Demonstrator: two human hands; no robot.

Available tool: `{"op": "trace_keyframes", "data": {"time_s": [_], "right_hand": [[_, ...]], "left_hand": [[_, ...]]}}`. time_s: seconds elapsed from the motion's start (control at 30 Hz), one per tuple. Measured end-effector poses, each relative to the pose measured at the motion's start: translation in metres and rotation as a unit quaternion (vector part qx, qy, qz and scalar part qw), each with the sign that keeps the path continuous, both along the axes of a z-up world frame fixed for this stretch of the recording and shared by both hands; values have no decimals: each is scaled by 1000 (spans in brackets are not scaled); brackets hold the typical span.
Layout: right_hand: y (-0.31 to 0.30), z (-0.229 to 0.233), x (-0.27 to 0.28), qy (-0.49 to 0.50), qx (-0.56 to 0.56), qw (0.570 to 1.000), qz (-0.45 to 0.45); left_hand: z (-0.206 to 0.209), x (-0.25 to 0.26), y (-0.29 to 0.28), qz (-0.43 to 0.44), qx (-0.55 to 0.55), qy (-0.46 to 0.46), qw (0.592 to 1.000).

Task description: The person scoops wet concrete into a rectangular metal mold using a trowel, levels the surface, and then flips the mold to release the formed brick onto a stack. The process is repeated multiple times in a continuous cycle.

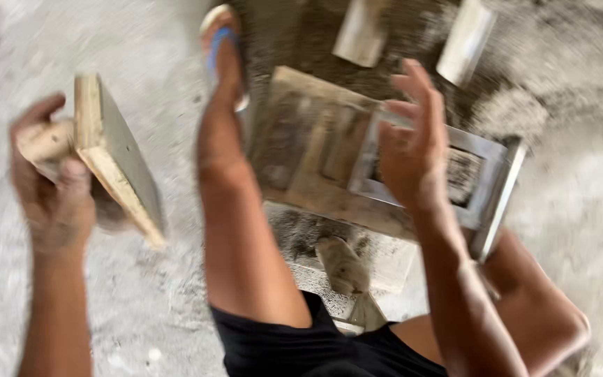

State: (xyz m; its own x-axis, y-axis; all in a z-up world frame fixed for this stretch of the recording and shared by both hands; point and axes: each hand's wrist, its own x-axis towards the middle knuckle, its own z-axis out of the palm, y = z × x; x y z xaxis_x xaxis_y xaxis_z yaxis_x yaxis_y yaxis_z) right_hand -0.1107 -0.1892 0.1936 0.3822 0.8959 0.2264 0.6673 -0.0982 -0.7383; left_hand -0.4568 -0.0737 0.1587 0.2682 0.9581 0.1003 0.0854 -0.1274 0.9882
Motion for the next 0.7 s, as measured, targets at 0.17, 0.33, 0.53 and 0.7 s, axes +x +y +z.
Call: {"op": "trace_keyframes", "data": {"time_s": [0.17, 0.33, 0.53, 0.7], "right_hand": [[-128, -35, 163, -106, -42, 960, -256], [-167, -80, 211, 75, -416, 836, -351], [-197, -161, 230, 3, -419, 867, -270], [-198, -163, 225, -101, -378, 892, -225]], "left_hand": [[78, 187, 23, -316, 230, 190, 901], [42, 339, -38, -497, 335, 280, 750], [16, 402, -83, -551, 380, 343, 659], [-5, 405, -96, -529, 468, 403, 583]]}}
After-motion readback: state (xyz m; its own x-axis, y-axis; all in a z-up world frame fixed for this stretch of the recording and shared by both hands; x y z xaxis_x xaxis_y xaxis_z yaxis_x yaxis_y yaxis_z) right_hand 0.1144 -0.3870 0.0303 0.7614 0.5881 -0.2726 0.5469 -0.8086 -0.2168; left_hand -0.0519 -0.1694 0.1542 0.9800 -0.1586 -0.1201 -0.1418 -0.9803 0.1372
